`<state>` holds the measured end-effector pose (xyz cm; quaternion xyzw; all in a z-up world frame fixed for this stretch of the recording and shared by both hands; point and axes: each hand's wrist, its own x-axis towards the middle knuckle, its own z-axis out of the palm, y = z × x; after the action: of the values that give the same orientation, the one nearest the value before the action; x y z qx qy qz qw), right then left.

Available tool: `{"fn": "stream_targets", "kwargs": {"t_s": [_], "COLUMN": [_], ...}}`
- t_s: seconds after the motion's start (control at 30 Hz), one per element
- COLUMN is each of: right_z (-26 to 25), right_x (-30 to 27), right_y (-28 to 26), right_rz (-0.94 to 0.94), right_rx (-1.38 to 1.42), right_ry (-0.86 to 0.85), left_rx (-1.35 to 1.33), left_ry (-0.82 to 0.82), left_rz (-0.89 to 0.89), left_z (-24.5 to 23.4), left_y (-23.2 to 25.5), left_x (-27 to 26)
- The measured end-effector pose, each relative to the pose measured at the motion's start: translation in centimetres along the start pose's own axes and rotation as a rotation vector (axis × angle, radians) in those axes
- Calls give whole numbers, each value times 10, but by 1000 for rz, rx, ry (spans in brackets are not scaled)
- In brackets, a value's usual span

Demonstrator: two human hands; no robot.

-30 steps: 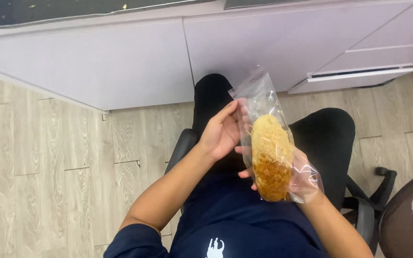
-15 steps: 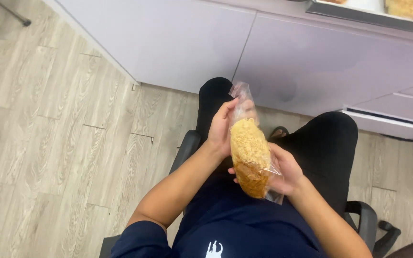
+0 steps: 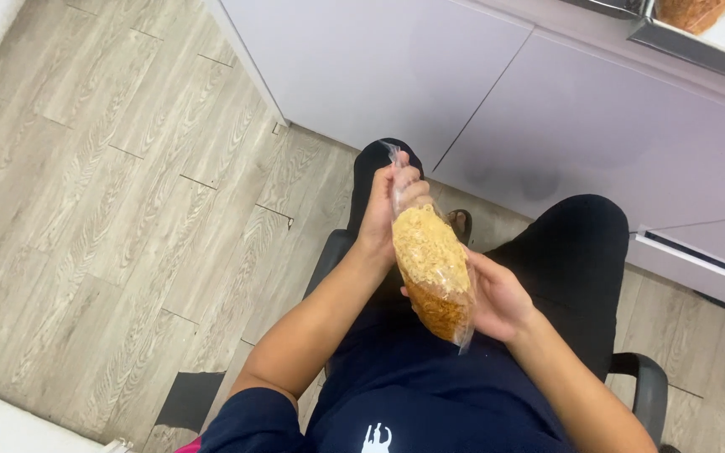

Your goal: Packaging individual bread rolls into plastic bags and recording information on a notepad.

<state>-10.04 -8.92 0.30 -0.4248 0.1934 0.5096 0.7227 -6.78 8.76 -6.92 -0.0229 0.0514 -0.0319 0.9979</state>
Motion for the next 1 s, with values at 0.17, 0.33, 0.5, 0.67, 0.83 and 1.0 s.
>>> {"fn": "stream_targets", "kwargs": {"t_s": [0.17, 0.33, 0.5, 0.67, 0.83, 1.0], "right_z": [-8, -16, -41, -65, -73, -110], "right_x": [7, 4, 8, -1, -39, -56], "right_y": [-1, -1, 6, 2, -20, -6], "right_rz": [114, 154, 86, -67, -253, -380], "right_rx": [68, 62, 54, 118, 168, 121], "right_ry": [-2, -17, -155, -209, -246, -173], "left_rx": [-188, -158, -46, 779, 1835, 2144], "left_ry": [-43, -150, -54, 193, -368, -787], "left_rz": [-9, -16, 64, 244, 1125, 1354], "left_z": [-1, -13, -17, 18, 21, 31], "left_y": [-11, 1, -3, -15, -16, -35], "left_x": [2, 17, 31, 28, 32, 43]}}
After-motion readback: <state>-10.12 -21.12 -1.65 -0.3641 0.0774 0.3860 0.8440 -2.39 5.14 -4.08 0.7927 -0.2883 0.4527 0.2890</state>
